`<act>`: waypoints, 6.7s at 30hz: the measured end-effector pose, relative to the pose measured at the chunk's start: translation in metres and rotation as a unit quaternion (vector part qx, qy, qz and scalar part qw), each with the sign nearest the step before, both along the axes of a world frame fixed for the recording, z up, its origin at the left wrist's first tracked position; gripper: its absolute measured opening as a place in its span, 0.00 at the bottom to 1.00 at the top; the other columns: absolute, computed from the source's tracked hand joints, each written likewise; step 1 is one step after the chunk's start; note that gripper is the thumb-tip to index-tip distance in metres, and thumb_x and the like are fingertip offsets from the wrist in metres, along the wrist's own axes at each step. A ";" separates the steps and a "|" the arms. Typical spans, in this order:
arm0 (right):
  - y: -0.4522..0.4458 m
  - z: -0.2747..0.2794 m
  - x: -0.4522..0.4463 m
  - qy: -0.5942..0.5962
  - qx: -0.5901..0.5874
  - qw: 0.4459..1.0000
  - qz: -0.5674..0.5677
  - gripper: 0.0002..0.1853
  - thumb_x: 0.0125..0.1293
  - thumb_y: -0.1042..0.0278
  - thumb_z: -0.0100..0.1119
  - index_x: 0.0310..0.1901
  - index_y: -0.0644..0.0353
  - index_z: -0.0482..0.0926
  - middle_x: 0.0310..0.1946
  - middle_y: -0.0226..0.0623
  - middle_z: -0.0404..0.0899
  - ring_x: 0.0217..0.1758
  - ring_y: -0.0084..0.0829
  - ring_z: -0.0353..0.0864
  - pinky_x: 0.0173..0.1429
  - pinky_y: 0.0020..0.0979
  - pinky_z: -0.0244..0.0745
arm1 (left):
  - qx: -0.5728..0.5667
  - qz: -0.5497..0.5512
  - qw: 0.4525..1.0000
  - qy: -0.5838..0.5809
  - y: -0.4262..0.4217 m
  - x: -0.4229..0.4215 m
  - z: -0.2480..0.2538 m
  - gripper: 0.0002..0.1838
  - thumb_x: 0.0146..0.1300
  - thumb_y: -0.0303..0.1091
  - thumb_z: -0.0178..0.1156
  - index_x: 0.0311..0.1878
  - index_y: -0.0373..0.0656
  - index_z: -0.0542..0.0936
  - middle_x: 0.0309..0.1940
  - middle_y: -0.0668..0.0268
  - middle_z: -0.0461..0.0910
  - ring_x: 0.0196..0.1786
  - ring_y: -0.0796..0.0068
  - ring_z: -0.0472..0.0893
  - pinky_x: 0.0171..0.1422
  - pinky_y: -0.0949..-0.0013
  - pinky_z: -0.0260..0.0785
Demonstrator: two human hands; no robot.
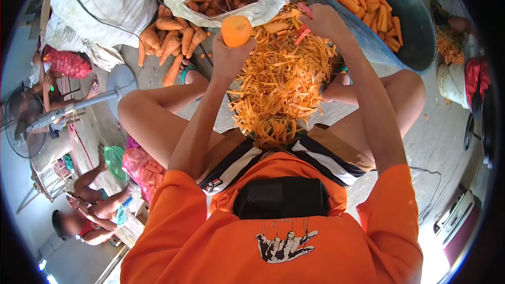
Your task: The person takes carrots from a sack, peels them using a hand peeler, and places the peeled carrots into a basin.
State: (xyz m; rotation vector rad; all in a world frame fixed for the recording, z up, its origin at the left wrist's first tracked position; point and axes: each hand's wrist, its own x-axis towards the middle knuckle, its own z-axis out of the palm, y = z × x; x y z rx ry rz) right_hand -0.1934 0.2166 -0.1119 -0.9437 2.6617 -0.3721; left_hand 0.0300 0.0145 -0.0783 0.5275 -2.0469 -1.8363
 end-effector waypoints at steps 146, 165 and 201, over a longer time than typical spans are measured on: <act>-0.019 0.110 0.074 -0.097 -0.447 0.887 0.069 0.17 0.68 0.64 0.76 0.33 0.58 0.74 0.24 0.17 0.66 0.28 0.12 0.62 0.32 0.21 0.61 | 0.452 -0.122 0.879 -0.087 -0.003 -0.015 0.065 0.23 0.82 0.46 0.51 0.71 0.44 0.74 0.45 0.66 0.79 0.44 0.73 0.82 0.43 0.63 0.79; -0.121 -0.159 0.123 -0.142 0.055 0.959 0.239 0.23 0.59 0.48 0.75 0.49 0.55 0.84 0.44 0.41 0.86 0.49 0.46 0.87 0.53 0.48 0.81 | 0.368 -0.114 0.922 -0.036 -0.097 -0.054 0.110 0.26 0.80 0.44 0.54 0.73 0.39 0.74 0.44 0.68 0.79 0.41 0.78 0.81 0.41 0.71 0.78; -0.047 0.127 0.037 -0.319 -0.484 0.815 -0.003 0.21 0.69 0.64 0.75 0.59 0.55 0.77 0.41 0.26 0.83 0.30 0.13 0.81 0.30 0.17 0.74 | 0.559 -0.078 0.824 -0.038 -0.019 -0.047 0.068 0.13 0.80 0.43 0.55 0.58 0.46 0.78 0.43 0.68 0.82 0.44 0.71 0.83 0.46 0.60 0.79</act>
